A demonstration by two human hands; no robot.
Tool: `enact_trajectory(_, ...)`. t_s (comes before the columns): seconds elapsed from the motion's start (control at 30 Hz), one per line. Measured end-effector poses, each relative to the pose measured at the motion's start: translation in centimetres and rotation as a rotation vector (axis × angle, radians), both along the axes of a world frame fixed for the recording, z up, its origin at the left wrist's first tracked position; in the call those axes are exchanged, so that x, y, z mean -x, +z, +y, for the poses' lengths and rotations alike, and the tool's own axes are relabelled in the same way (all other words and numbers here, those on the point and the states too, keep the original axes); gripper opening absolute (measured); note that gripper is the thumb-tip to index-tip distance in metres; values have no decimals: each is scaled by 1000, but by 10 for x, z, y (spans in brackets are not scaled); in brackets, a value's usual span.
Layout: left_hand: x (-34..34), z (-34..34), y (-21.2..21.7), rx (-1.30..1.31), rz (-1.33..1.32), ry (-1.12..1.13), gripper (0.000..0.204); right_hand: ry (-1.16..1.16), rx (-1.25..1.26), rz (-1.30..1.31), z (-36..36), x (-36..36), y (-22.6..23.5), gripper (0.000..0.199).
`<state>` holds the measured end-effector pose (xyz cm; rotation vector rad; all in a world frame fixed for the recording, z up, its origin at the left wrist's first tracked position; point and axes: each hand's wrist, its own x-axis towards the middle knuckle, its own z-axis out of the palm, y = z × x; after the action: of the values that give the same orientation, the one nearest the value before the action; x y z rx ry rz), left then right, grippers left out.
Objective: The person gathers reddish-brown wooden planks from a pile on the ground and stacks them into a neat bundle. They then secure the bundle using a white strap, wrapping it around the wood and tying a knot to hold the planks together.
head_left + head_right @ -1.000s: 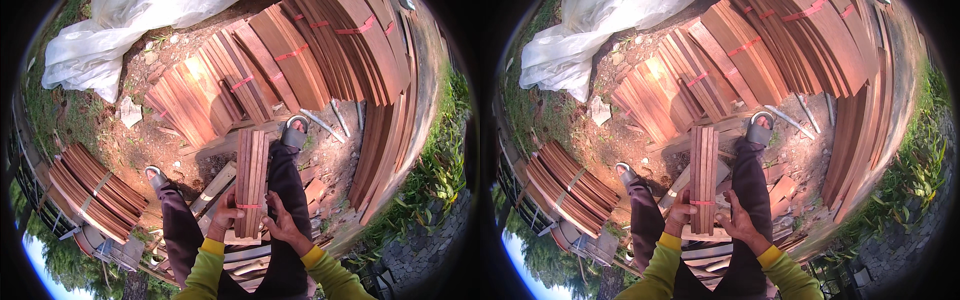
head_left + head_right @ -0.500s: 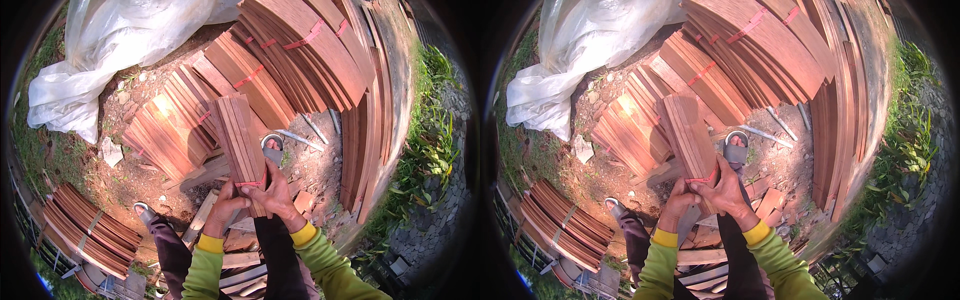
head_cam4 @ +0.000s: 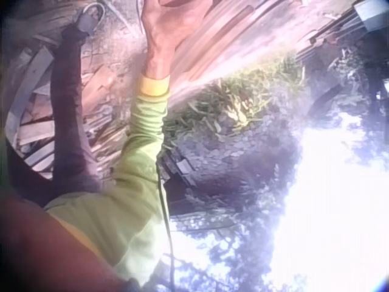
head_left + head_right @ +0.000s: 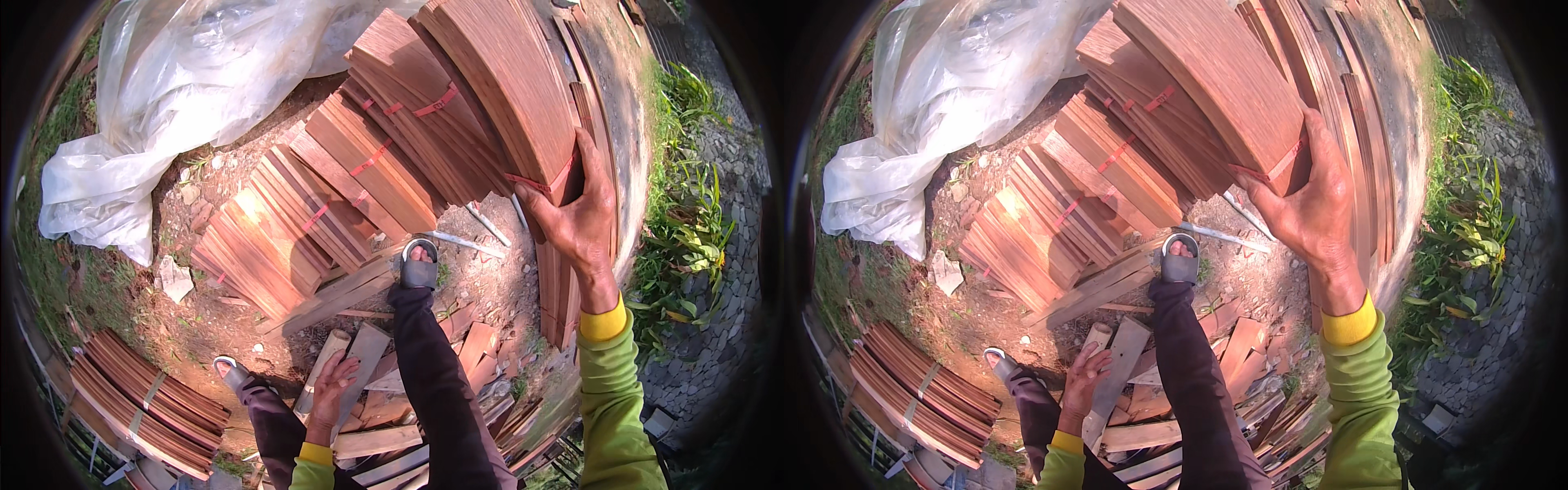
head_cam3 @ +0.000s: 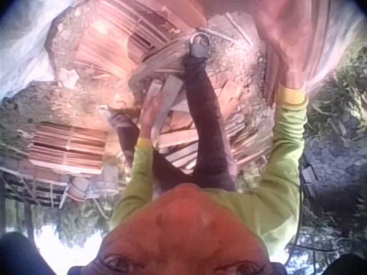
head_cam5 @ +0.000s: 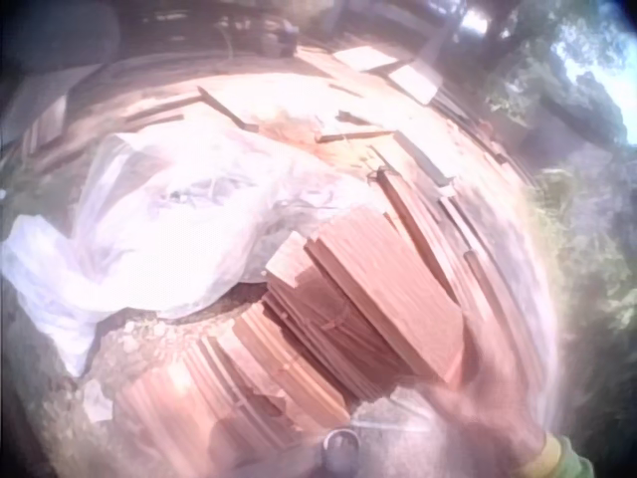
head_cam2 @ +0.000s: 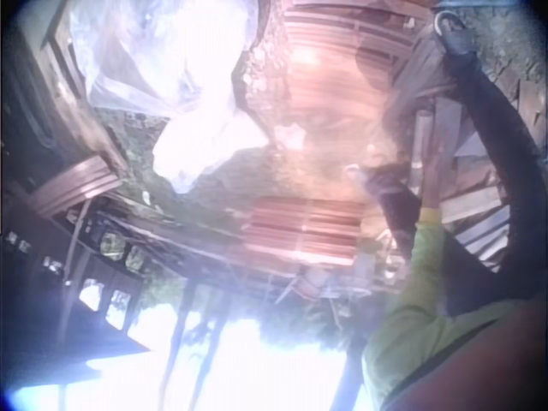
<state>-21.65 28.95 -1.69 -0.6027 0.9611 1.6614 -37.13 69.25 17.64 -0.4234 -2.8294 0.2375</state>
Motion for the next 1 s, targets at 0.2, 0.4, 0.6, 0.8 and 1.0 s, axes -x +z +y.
enact_trajectory(0.2,-51,-72,3,153,-86,-75,68,87,-52,-43,58,36,-25,77)
enact_trajectory(0.4,-62,-107,-15,221,-66,-68,63,72,-62,-205,66,44,-28,87)
enact_trajectory(0.6,-55,-113,-48,175,-90,19,57,125,-197,-41,49,38,-17,74)
enact_trajectory(0.8,-36,-124,-54,254,-8,123,50,255,286,-29,-108,-1,-79,35)
enact_trajectory(1.0,-18,-134,-58,359,38,166,41,447,581,-383,-248,-24,-238,43)
